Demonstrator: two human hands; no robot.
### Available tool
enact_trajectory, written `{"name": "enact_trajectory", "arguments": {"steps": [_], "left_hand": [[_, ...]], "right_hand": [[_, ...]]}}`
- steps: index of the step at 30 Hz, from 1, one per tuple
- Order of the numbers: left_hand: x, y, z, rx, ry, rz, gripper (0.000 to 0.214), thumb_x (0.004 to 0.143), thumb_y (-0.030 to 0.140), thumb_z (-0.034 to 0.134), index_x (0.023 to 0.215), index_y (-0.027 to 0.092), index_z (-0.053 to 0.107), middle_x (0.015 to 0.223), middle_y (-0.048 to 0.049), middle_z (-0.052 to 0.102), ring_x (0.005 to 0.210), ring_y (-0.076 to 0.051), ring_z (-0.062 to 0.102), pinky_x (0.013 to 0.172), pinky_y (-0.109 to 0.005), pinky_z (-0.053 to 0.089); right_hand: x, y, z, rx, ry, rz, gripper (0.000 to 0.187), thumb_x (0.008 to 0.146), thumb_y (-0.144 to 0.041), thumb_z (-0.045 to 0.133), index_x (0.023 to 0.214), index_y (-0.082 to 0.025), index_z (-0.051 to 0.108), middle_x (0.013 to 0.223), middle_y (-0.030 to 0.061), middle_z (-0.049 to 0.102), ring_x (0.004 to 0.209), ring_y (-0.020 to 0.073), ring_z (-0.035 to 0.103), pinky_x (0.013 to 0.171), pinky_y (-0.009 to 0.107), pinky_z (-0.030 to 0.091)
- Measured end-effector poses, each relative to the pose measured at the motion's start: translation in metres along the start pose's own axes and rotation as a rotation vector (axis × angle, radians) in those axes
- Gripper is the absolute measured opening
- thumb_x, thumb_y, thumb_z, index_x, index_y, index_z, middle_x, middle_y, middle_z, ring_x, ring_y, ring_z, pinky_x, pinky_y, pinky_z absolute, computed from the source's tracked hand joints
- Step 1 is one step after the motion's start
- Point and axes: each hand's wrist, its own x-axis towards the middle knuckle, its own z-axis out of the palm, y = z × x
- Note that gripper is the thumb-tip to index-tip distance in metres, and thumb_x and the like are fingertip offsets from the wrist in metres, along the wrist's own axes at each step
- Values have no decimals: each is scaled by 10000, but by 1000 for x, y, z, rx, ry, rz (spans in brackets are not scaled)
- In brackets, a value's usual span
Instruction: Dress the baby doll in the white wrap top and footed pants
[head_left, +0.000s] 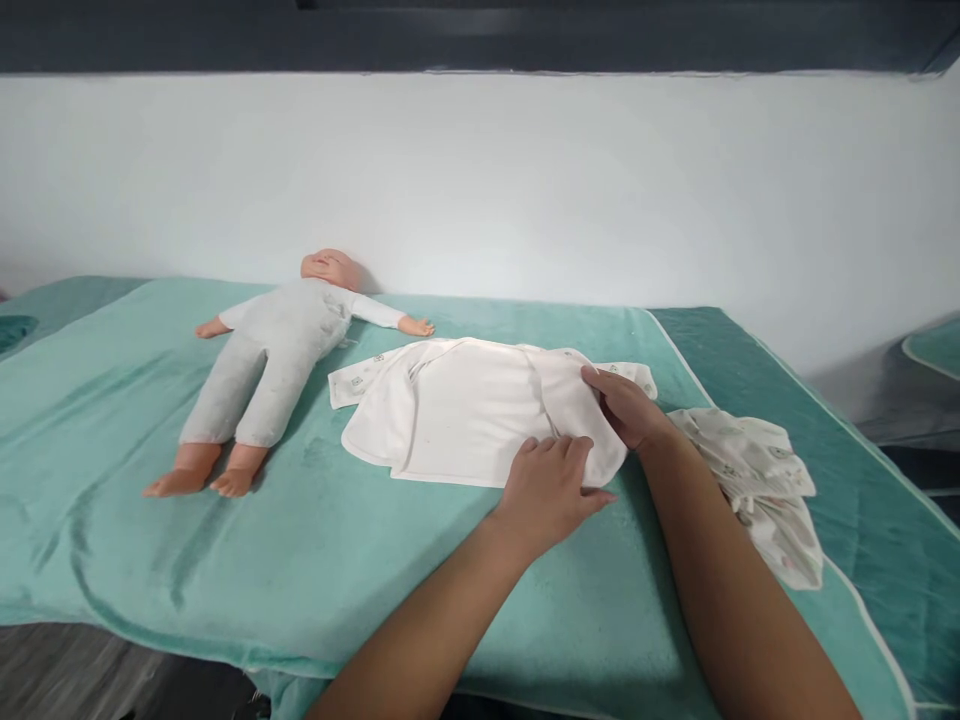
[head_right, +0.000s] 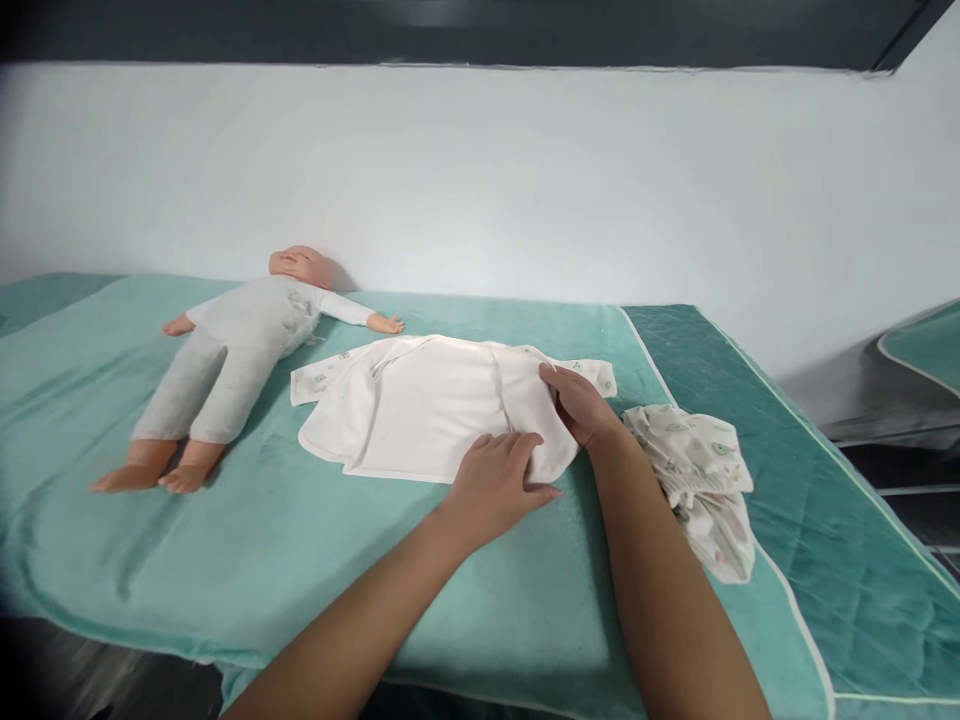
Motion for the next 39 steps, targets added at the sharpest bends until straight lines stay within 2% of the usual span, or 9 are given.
{"name": "enact_trajectory", "arguments": {"steps": [4, 7, 11, 15, 20, 23, 27, 32, 39], "left_hand": [[-3, 1, 3, 121, 11, 56, 171, 960, 297, 556, 1092, 191, 585, 1038, -68, 705, 973, -257, 652, 856, -424, 454], [-4, 0, 4, 147, 14, 119, 131, 965, 208, 491, 990, 183, 617, 964, -65, 699, 929, -237, 648, 824, -398, 455], [-5, 0, 5, 130, 27, 173, 213, 993, 254, 472, 932, 168, 657, 898, -66, 698, 904, -232, 657, 799, -384, 463], [-6, 0, 6, 91, 36, 195, 376, 1043, 352, 407, 892, 176, 703, 851, -55, 699, 833, -215, 667, 765, -382, 470], [-8, -1, 3, 52, 37, 203, 403, 1051, 370, 399, 888, 185, 717, 821, -46, 684, 797, -193, 646, 741, -356, 467], [-7, -2, 1, 62, 49, 224, 332, 1037, 370, 439, 934, 195, 702, 912, -55, 671, 905, -208, 621, 789, -360, 471], [-6, 2, 0, 146, 50, 219, 244, 983, 396, 551, 1063, 191, 657, 1042, -69, 647, 1021, -254, 573, 840, -407, 464], [-6, 4, 0, 189, 33, 191, 221, 1015, 238, 444, 986, 172, 653, 990, -76, 650, 985, -250, 573, 804, -416, 449], [-3, -4, 1, -103, 63, 90, 244, 1019, 292, 472, 923, 195, 674, 931, -36, 686, 906, -189, 606, 836, -360, 468]], "right_hand": [[-1, -1, 2, 119, -24, 1, 319, 873, -501, 590, 1020, -235, 685, 849, 95, 766, 837, 303, 724, 673, 416, 594], [0, -2, 5, 186, -61, -47, 299, 843, -492, 649, 994, -234, 661, 879, 82, 765, 881, 294, 725, 726, 402, 599], [2, -2, 9, 223, -53, -94, 272, 798, -470, 698, 921, -239, 623, 882, 55, 755, 910, 270, 720, 775, 376, 594], [3, -1, 11, 185, 0, -94, 235, 806, -462, 666, 858, -254, 569, 856, 39, 729, 868, 245, 701, 742, 353, 582], [4, 0, 5, 43, 107, -61, 273, 795, -436, 673, 968, -243, 585, 842, 18, 711, 721, 193, 646, 618, 306, 530], [2, -2, -3, -127, 173, -53, 297, 809, -417, 670, 1034, -232, 612, 883, 30, 734, 675, 174, 622, 571, 286, 490], [0, -3, -12, -351, 223, -55, 298, 823, -387, 677, 1059, -207, 648, 960, 75, 766, 749, 199, 655, 633, 299, 494], [3, -1, -13, -497, 261, -81, 343, 834, -353, 679, 1133, -187, 658, 1005, 107, 772, 803, 222, 674, 689, 317, 502], [8, 5, -15, -612, 290, -104, 394, 838, -353, 657, 1192, -178, 654, 958, 90, 756, 819, 221, 669, 725, 327, 497]]}}
